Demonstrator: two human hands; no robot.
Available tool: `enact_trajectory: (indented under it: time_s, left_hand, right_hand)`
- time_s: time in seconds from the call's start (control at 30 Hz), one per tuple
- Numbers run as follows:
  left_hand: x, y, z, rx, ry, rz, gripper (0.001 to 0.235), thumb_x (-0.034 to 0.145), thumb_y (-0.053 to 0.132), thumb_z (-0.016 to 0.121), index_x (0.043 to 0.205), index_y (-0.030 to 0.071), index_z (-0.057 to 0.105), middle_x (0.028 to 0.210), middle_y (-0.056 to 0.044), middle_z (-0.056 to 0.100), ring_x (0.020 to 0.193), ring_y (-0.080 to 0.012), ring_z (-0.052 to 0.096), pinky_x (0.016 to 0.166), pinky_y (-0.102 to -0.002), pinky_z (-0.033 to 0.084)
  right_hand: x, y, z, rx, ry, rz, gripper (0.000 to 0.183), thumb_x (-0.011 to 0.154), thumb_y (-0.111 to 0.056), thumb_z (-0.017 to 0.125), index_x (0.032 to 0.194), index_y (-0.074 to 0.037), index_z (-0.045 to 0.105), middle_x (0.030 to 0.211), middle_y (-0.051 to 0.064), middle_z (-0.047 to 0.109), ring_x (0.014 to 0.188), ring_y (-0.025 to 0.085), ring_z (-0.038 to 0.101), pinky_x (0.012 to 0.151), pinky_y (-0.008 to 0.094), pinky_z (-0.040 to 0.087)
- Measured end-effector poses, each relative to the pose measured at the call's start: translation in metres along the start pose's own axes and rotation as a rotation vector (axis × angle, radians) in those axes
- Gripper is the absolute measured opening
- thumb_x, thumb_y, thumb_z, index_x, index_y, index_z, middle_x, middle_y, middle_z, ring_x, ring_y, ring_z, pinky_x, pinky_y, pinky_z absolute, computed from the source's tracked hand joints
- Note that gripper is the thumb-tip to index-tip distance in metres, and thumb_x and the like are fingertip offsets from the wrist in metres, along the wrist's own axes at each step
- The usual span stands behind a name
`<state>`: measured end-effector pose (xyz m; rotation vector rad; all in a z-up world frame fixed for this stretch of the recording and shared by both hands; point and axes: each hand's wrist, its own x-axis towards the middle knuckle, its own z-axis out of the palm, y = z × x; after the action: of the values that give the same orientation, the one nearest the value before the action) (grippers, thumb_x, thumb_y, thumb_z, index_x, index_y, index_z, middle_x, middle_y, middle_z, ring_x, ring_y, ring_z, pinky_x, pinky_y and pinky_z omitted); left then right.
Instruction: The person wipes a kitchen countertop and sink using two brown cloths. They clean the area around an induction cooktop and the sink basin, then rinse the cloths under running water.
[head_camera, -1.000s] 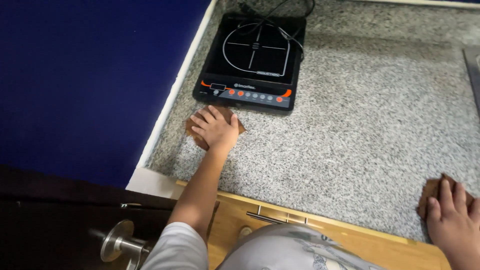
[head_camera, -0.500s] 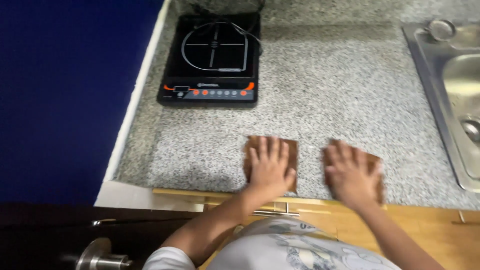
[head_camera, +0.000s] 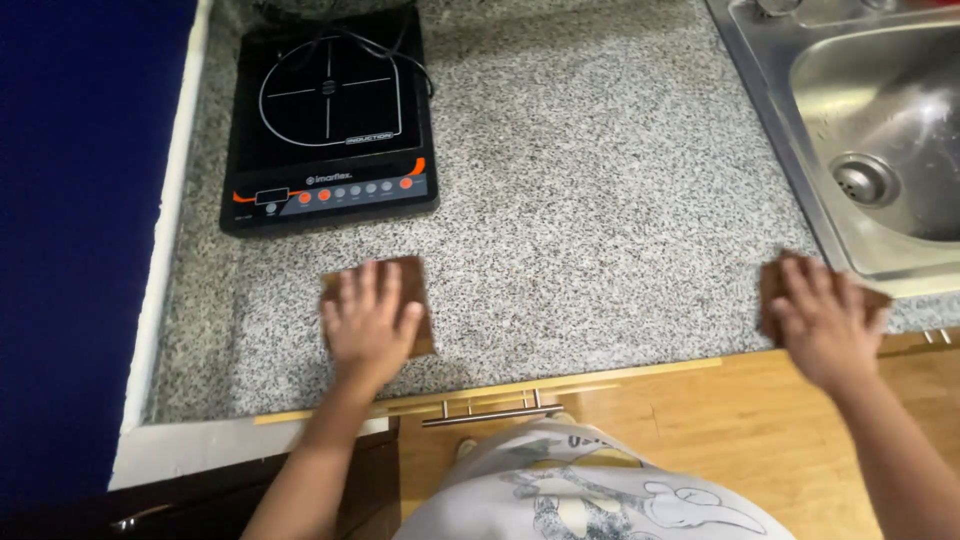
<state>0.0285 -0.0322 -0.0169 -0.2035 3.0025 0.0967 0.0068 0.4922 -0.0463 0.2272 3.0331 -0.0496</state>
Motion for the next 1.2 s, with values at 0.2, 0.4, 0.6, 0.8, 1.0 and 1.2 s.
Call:
enact_trajectory:
  time_s: [0.2,0.4,0.6,0.8,1.0,1.2]
  left_hand:
    - [0.013,0.019,-0.002,0.050,-0.061,-0.037,0.063,0.090,0.055,0.022,0.146,0.026,0.020,0.154,-0.007,0.009,0.138,-0.0404,0.007,0.102,-0.063,0.015]
    - [0.003,0.115,-0.023,0.032,-0.094,0.377,0.064,0.088,0.054,0.028,0.144,0.023,0.022,0.152,-0.007,0.013,0.135,-0.0459,0.010,0.100,-0.067,0.015]
    - [-0.015,0.153,0.017,-0.202,0.058,0.605,0.063,0.086,0.045,0.041,0.142,0.017,0.031,0.152,-0.009,0.017,0.135,-0.0459,0.013,0.101,-0.067,0.016]
    - [-0.015,0.164,0.015,-0.224,0.111,0.532,0.060,0.086,0.044,0.042,0.139,0.017,0.035,0.151,-0.009,0.021,0.135,-0.0454,0.014,0.099,-0.067,0.016]
    - [0.009,0.196,0.009,-0.190,0.070,0.368,0.058,0.088,0.042,0.040,0.140,0.018,0.034,0.150,-0.010,0.020,0.134,-0.0468,0.013,0.096,-0.070,0.017]
    - [0.063,0.219,0.020,-0.122,0.239,0.126,0.057,0.088,0.045,0.043,0.139,0.021,0.035,0.149,-0.008,0.023,0.134,-0.0438,0.016,0.096,-0.068,0.021]
  right_hand:
    - [0.005,-0.045,-0.007,0.002,-0.040,0.021,0.055,0.093,-0.047,0.023,0.145,-0.040,0.008,0.154,-0.010,0.003,0.138,0.036,0.009,0.102,0.069,0.010]
    - [-0.024,-0.163,-0.020,-0.109,-0.087,-0.255,0.059,0.091,-0.044,0.030,0.146,-0.034,0.011,0.154,-0.005,0.006,0.138,0.036,0.010,0.102,0.066,0.014]
    - [-0.047,-0.189,-0.025,-0.033,-0.205,-0.365,0.060,0.091,-0.048,0.023,0.146,-0.033,0.003,0.153,-0.010,-0.003,0.139,0.033,0.001,0.106,0.061,0.008]
    - [-0.048,-0.185,-0.024,-0.057,-0.127,-0.456,0.064,0.090,-0.045,0.030,0.146,-0.025,0.008,0.154,-0.003,0.003,0.137,0.036,0.008,0.104,0.061,0.016]
    - [0.000,-0.178,-0.031,-0.079,-0.171,-0.573,0.061,0.091,-0.043,0.029,0.146,-0.025,0.009,0.154,-0.005,0.002,0.137,0.035,0.009,0.103,0.061,0.016]
    - [0.069,-0.184,-0.056,-0.087,-0.306,-0.666,0.059,0.093,-0.043,0.024,0.146,-0.029,0.002,0.154,-0.008,-0.005,0.140,0.031,-0.001,0.107,0.061,0.007]
